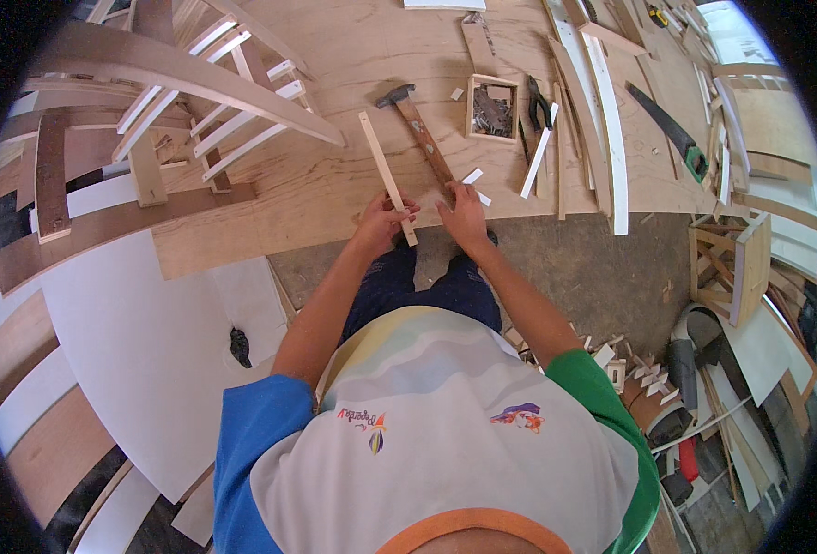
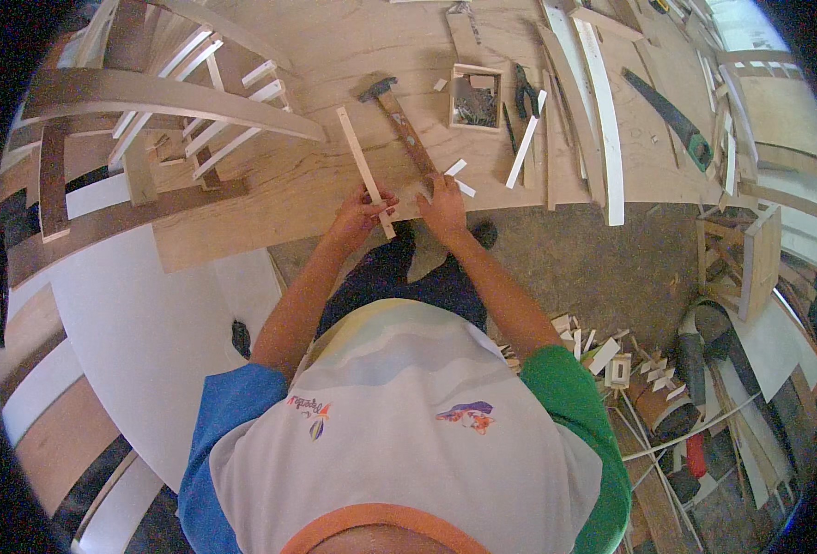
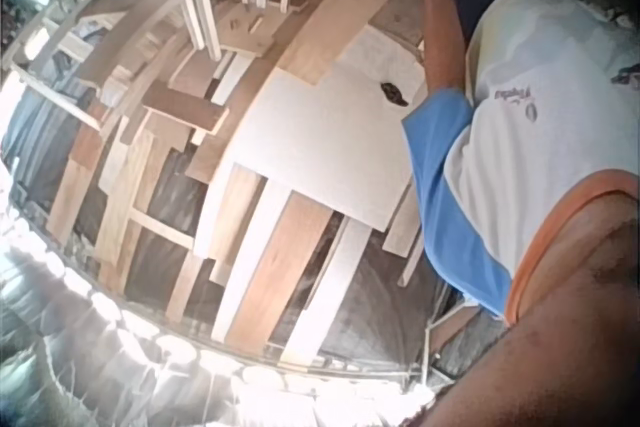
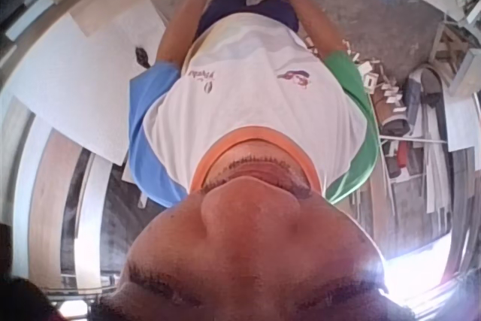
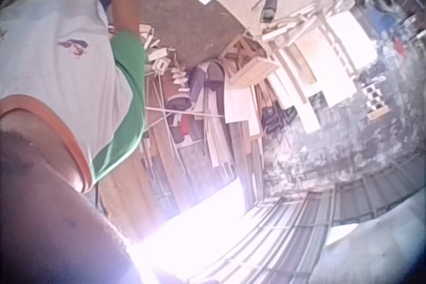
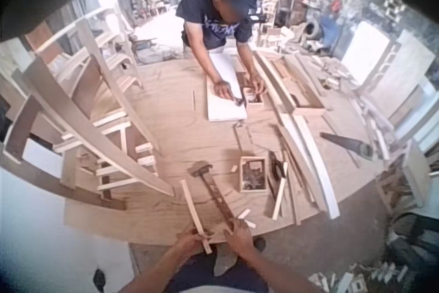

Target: The person holds a wooden slat against a wooden chair frame and uses a hammer to drive nails through the slat into the frame, then moves the assembly to continue working on it.

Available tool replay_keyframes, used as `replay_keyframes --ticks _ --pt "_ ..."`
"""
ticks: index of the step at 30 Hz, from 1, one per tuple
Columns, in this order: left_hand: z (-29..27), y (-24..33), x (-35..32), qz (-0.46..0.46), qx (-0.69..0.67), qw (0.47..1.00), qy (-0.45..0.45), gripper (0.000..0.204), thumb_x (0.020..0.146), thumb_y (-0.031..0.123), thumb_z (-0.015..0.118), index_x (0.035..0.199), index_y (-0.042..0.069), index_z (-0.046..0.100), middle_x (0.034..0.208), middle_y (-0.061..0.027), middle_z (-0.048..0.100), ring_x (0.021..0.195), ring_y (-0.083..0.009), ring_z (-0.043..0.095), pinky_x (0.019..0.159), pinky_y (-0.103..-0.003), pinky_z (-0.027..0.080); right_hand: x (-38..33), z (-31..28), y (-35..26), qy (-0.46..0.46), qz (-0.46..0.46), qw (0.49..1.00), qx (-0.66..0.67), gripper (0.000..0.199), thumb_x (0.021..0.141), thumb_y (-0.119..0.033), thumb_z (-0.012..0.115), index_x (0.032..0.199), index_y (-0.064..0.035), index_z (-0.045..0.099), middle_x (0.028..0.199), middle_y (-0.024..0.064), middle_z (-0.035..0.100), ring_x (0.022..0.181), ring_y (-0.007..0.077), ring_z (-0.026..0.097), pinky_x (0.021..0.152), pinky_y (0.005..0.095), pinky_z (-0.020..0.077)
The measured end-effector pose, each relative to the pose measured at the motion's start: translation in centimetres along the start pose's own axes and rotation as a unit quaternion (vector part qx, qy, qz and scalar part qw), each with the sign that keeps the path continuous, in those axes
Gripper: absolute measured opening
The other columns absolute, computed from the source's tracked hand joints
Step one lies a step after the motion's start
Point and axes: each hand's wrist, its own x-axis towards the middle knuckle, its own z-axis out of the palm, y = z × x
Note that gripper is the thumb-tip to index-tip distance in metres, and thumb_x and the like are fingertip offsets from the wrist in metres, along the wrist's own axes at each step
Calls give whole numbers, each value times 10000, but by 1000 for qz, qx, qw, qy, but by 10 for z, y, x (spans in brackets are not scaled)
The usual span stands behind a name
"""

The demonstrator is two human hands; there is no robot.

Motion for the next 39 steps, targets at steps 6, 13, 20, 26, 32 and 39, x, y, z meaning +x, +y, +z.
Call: replay_keyframes --ticks 6,13,20,26,32,39 --pt "-8 -11 -8 -33 51 995 80 148 905 121 588 983 -5 576 911 -92 604 871 -217 626 805 -337 513 22 12 14 -79 70 992 -64 533 777 -163 681 1224 -28 423 1103 238 540 1011 422 541 876 474 463" --pt "-30 -14 -20 21 102 988 118 129 899 147 604 891 21 580 750 -49 576 712 -146 588 639 -273 477 28 4 26 -50 55 997 -37 402 786 -134 649 1155 -26 531 1189 227 505 1090 407 504 943 463 431" --pt "-26 -40 -11 46 265 944 192 180 818 123 665 941 34 569 770 -69 599 734 -157 599 645 -307 477 9 -16 82 -85 -146 978 -120 495 768 -92 645 1246 -50 522 1345 190 437 1234 371 408 1055 424 349" --pt "-2 -57 6 99 452 828 315 359 753 208 739 1006 28 558 897 -170 658 873 -340 640 756 -427 487 9 -30 83 -156 -106 969 -158 406 758 -104 674 1144 -45 561 1193 168 519 1141 353 477 962 429 412" --pt "9 -73 32 104 550 741 371 365 784 184 644 1097 49 513 937 -206 655 908 -412 622 773 -480 489 11 -29 82 -164 -26 981 -96 261 767 -107 666 1003 -24 591 965 181 604 942 363 585 829 459 466" --pt "33 -66 15 94 594 714 357 346 763 148 598 1082 52 505 896 -248 646 860 -423 632 752 -500 495 -25 -37 97 -155 21 985 67 198 795 -82 557 973 2 578 960 251 613 926 421 585 816 497 461"
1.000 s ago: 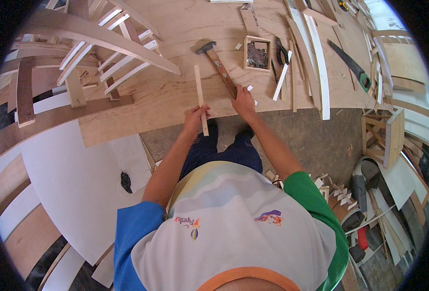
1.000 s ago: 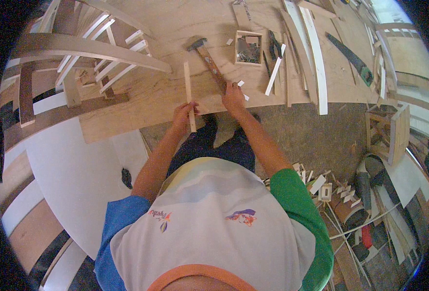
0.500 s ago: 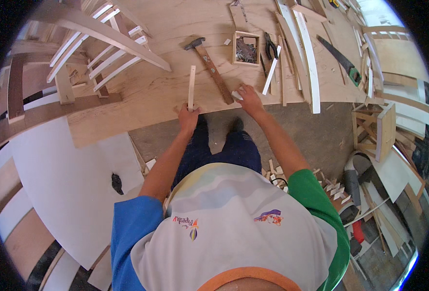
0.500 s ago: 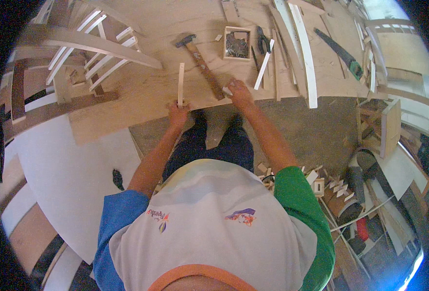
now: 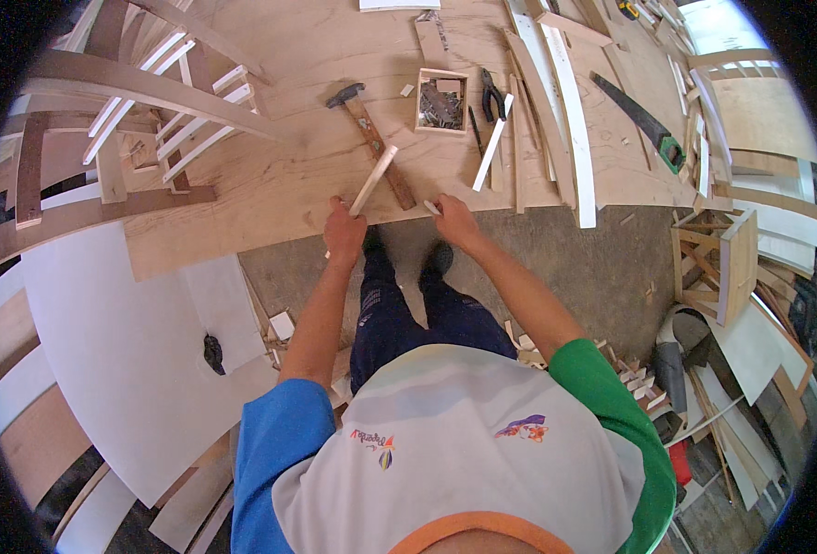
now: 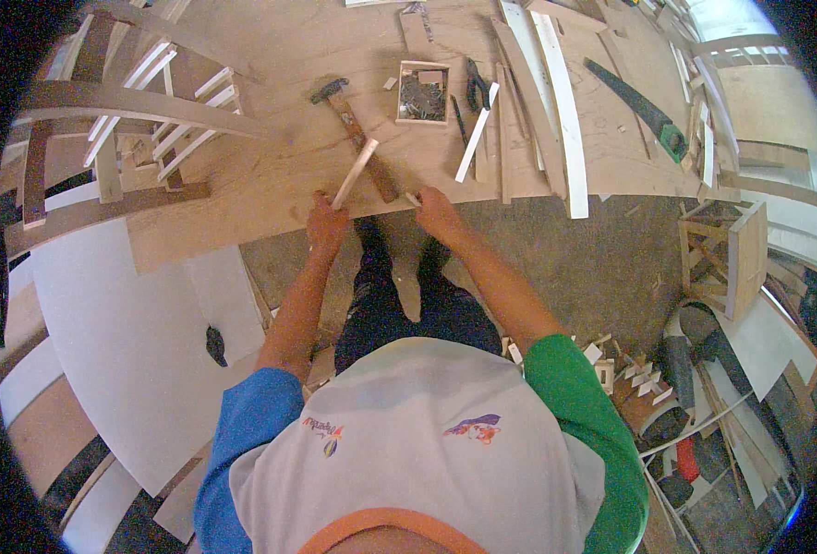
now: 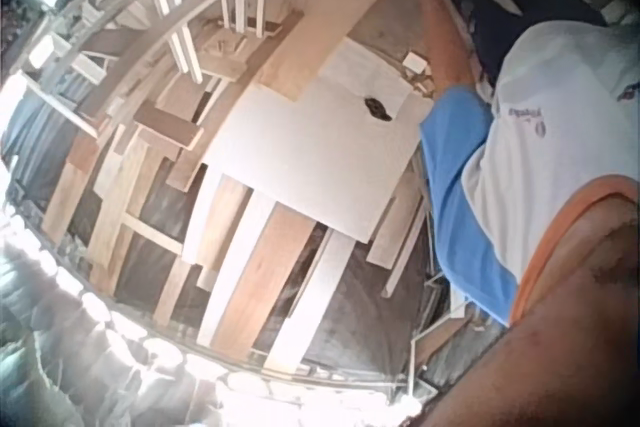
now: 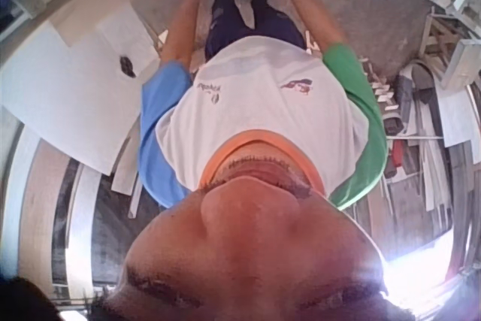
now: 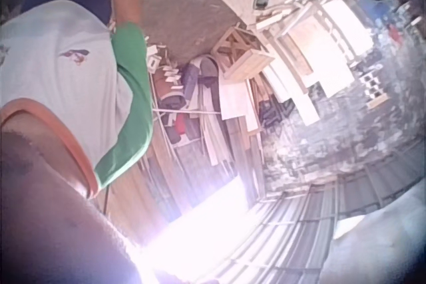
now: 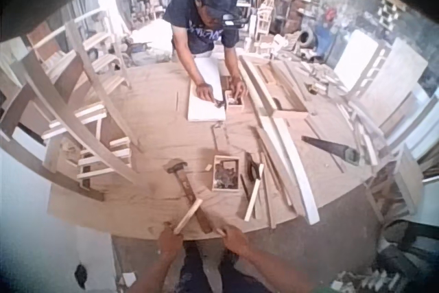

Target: The person holds a wooden slat against a wooden chair frame and uses a hammer to drive nails through the slat into the frame, then moves the assembly to continue working on it.

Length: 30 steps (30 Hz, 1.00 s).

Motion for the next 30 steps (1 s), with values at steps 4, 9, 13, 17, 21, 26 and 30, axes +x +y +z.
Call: replay_keyframes --ticks 4,9,13,17,21,26,30 --pt "8 -17 11 53 23 998 -14 310 739 154 616 1024 44 565 823 -249 650 824 -426 641 712 -493 503 -4 -5 5 25 53 998 4 212 795 -125 541 954 13 565 903 232 618 867 383 602 756 451 464" --pt "5 -24 22 -12 -181 983 -8 242 753 138 618 974 38 629 729 -156 645 647 -278 641 585 -379 495 30 -40 -19 46 40 981 185 193 779 -164 571 881 0 567 749 199 609 726 311 615 647 424 458" --pt "-6 8 25 -45 -370 925 -72 202 789 92 602 981 31 626 685 -66 600 548 -136 558 492 -280 441 70 -50 -51 29 82 986 144 224 810 -227 583 807 -4 591 680 198 592 661 296 609 611 424 452" --pt "-14 49 50 -15 -428 895 -128 249 826 74 601 1065 14 565 661 -55 579 494 -111 523 428 -265 408 130 -38 -64 60 92 971 212 212 861 -224 609 850 -13 597 518 58 515 429 132 502 416 320 399" --pt "-10 63 105 20 -416 897 -146 335 848 90 634 1142 30 485 687 -55 582 450 -97 488 379 -257 396 195 -29 -73 144 42 986 72 190 888 -177 546 911 -7 627 620 136 603 563 223 622 504 386 494" --pt "-20 77 153 7 -434 884 -174 337 846 91 655 1115 37 460 709 -58 580 440 -100 480 365 -261 397 247 -40 -95 64 54 970 -229 211 879 -106 498 940 8 665 955 239 651 833 355 673 711 428 567" --pt "-27 79 169 -12 -439 879 -188 322 840 67 645 1102 39 460 701 -53 562 446 -108 486 371 -258 397 265 -25 -104 3 100 960 -263 232 847 -61 514 991 43 663 1005 262 637 877 366 673 706 424 576"
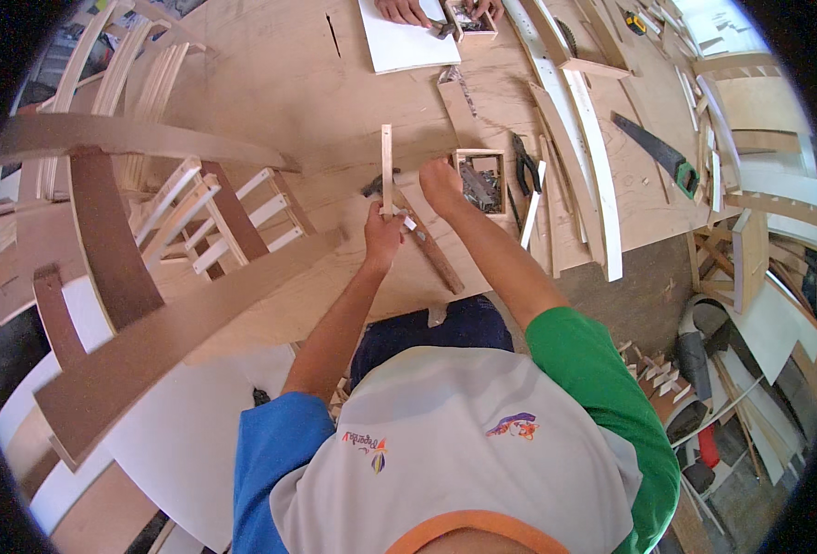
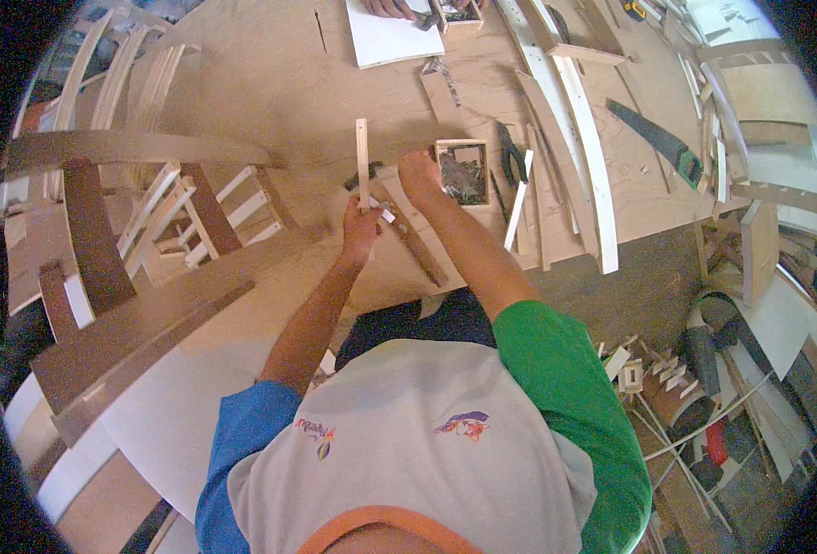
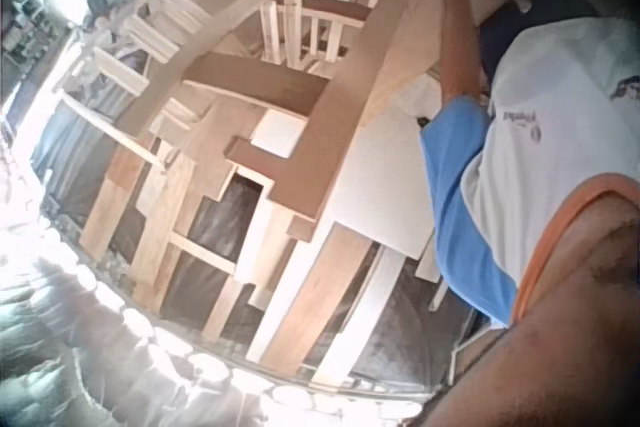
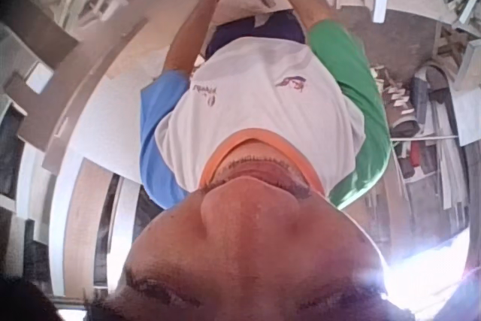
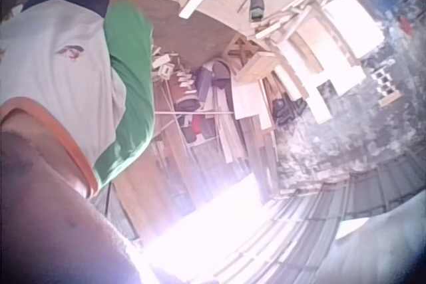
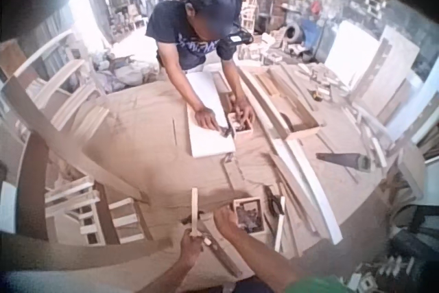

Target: The person holds a wooden slat against a wooden chair frame and uses a hammer to drive nails through the slat into the frame, then moves the assembly to continue working on it.

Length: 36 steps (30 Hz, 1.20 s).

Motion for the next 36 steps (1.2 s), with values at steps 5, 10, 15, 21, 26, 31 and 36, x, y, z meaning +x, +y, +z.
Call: replay_keyframes --ticks 5,10,15,21,26,31,36 --pt "-8 11 15 11 18 999 -34 272 843 51 616 1066 24 461 688 -67 577 442 -118 494 366 -273 389 -1 -1 -7 -27 -52 996 -68 217 836 -63 541 970 19 690 1003 243 647 911 334 674 696 392 580" --pt "-2 20 13 -28 19 999 -12 313 848 59 617 1113 31 451 682 -59 539 435 -111 483 361 -271 385 1 4 8 -27 -106 990 -93 183 831 -59 548 919 -11 702 1013 208 658 939 309 668 745 361 573" --pt "-15 1 3 -21 11 999 -36 322 839 53 630 1116 31 467 686 -56 549 438 -113 488 361 -261 384 1 3 10 -42 -80 991 -101 183 840 -58 535 920 -16 694 991 179 672 950 293 665 773 355 566" --pt "-31 -12 -33 5 0 1000 -28 299 834 49 633 1103 37 505 708 -60 576 431 -113 477 365 -254 385 -35 -13 5 -21 -82 996 -39 147 819 -80 570 897 -12 674 945 175 678 917 332 661 726 394 554" --pt "-36 -29 -90 33 21 999 -22 299 830 64 645 1103 39 525 739 -70 602 441 -112 489 382 -244 392 -90 17 26 -12 -36 959 282 207 810 -194 668 879 0 654 837 131 666 773 252 638 673 353 503" --pt "-19 -59 -151 30 76 995 -55 283 834 74 645 1096 40 542 738 -70 610 485 -115 536 402 -247 418 -226 74 32 -53 -52 903 424 249 810 -215 722 877 7 630 793 63 628 745 127 566 679 282 464" --pt "22 -125 -203 35 29 991 -129 250 871 163 637 1082 48 570 716 -43 596 487 -110 538 403 -260 423 -342 77 37 -69 60 816 571 243 782 -84 724 928 45 580 837 103 647 729 153 639 590 273 469"
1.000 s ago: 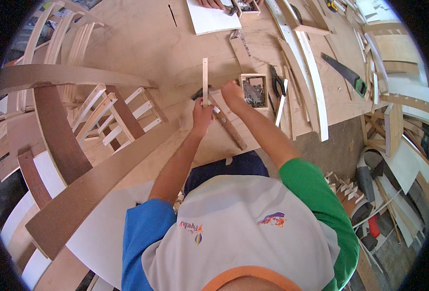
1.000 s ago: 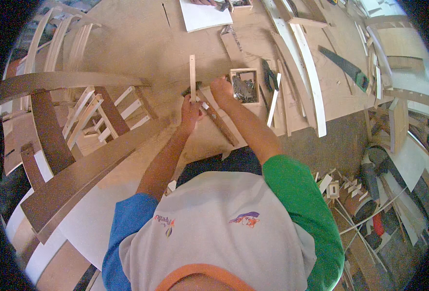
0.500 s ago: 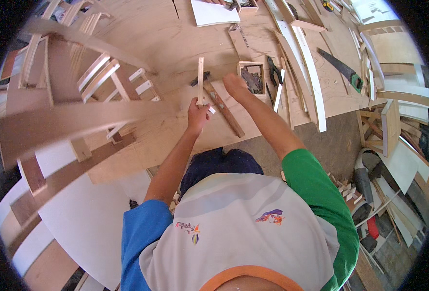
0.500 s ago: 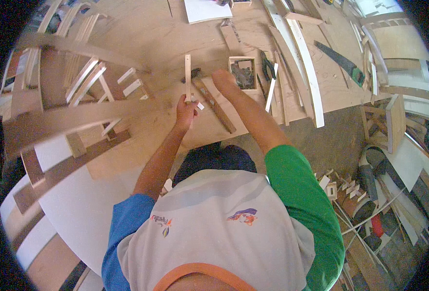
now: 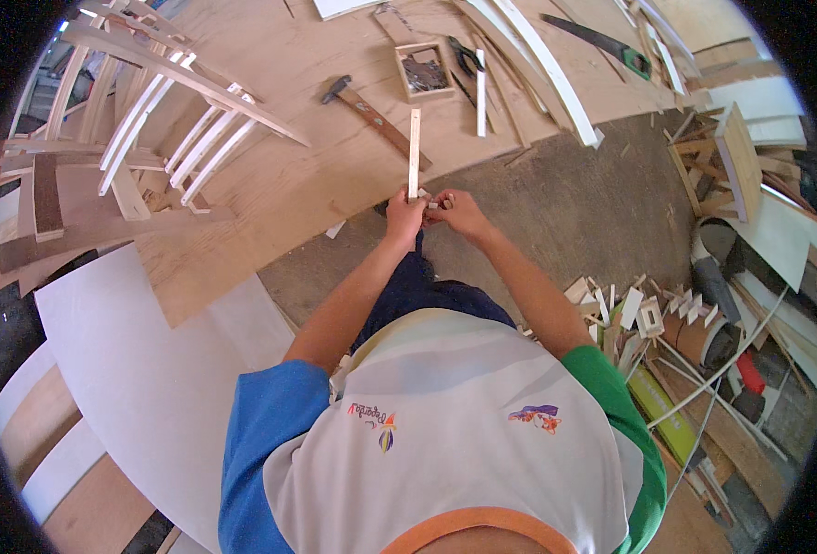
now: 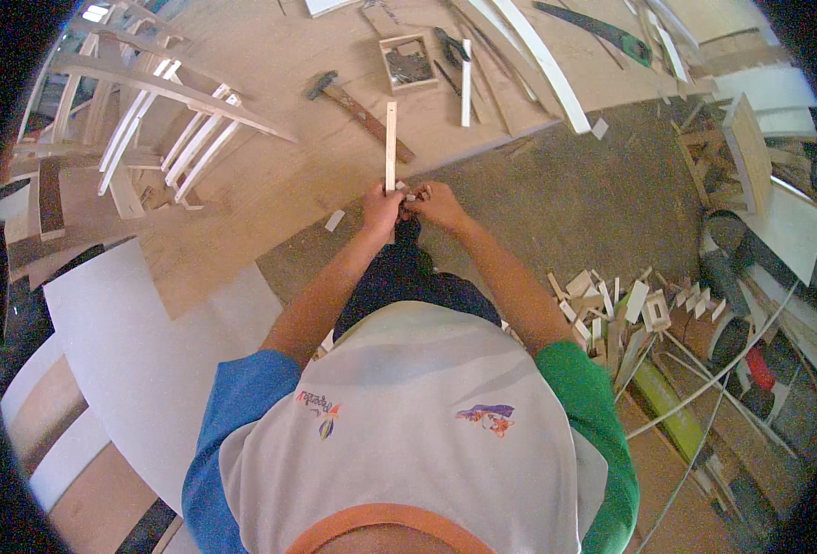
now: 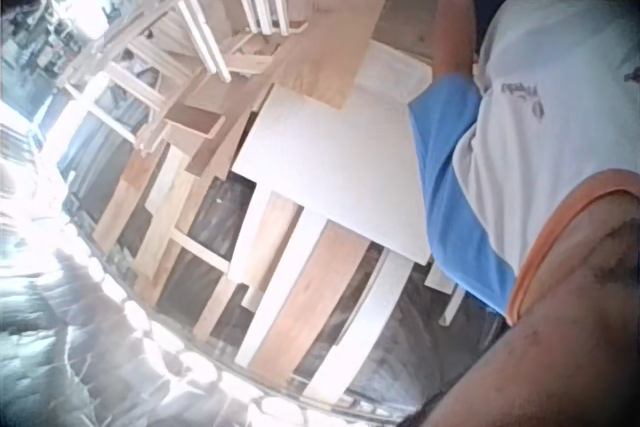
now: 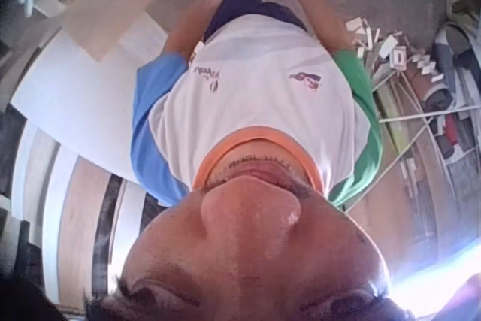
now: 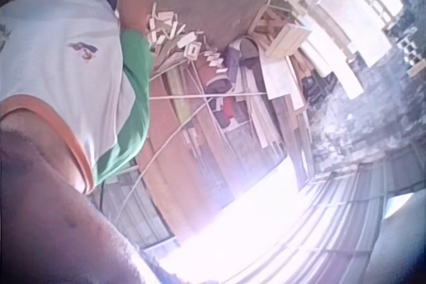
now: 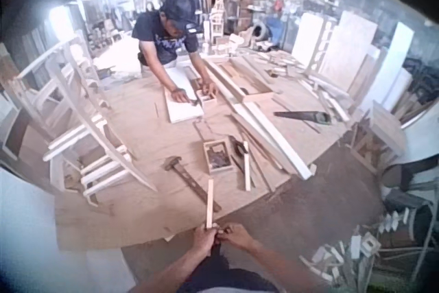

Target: The person holds a wooden slat against a wooden chair frame and uses a hammer to drive nails through the slat into the frame, then moves the assembly to continue working on it.

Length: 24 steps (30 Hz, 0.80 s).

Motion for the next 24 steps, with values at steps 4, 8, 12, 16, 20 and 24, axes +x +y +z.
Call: replay_keyframes --ticks 4,8,12,16,20,24 --pt "24 -6 -44 -21 68 996 -57 264 871 256 640 1031 46 620 721 -30 603 497 -111 533 421 -263 414 -51 -22 44 25 34 999 -29 232 789 -45 703 940 58 561 831 129 654 707 201 676 578 303 512" --pt "28 -12 -63 -27 116 990 -69 344 881 359 617 985 32 635 710 -36 598 485 -121 536 432 -267 420 -79 -38 87 80 23 995 53 236 796 -22 682 958 73 538 823 141 651 671 228 676 564 322 533" --pt "9 -15 -66 -81 -7 993 -80 351 952 386 522 999 45 591 716 -32 584 480 -108 541 427 -241 403 -94 -51 98 131 34 989 -57 258 792 -22 674 1007 40 545 930 181 640 690 240 675 584 339 538" --pt "-3 -15 -63 -58 -74 992 -82 319 972 336 490 1122 62 557 848 -84 641 655 -160 623 575 -264 465 -87 -57 136 127 55 938 -317 377 816 -162 674 1137 -1 561 1074 183 625 872 260 661 747 375 533" --pt "-12 11 -69 -34 -155 985 -69 305 977 278 481 1193 66 520 1010 -120 665 894 -212 643 773 -311 479 -78 -45 99 132 25 895 -426 521 833 -329 658 1236 -18 543 1123 144 631 1015 267 614 881 373 486" --pt "-18 20 -54 -55 -247 966 -48 311 963 217 520 1228 53 515 1024 -86 634 900 -204 626 791 -328 489 -58 -27 26 -2 -18 996 -89 450 858 -308 659 1179 -5 571 1055 129 649 967 226 624 843 336 499"
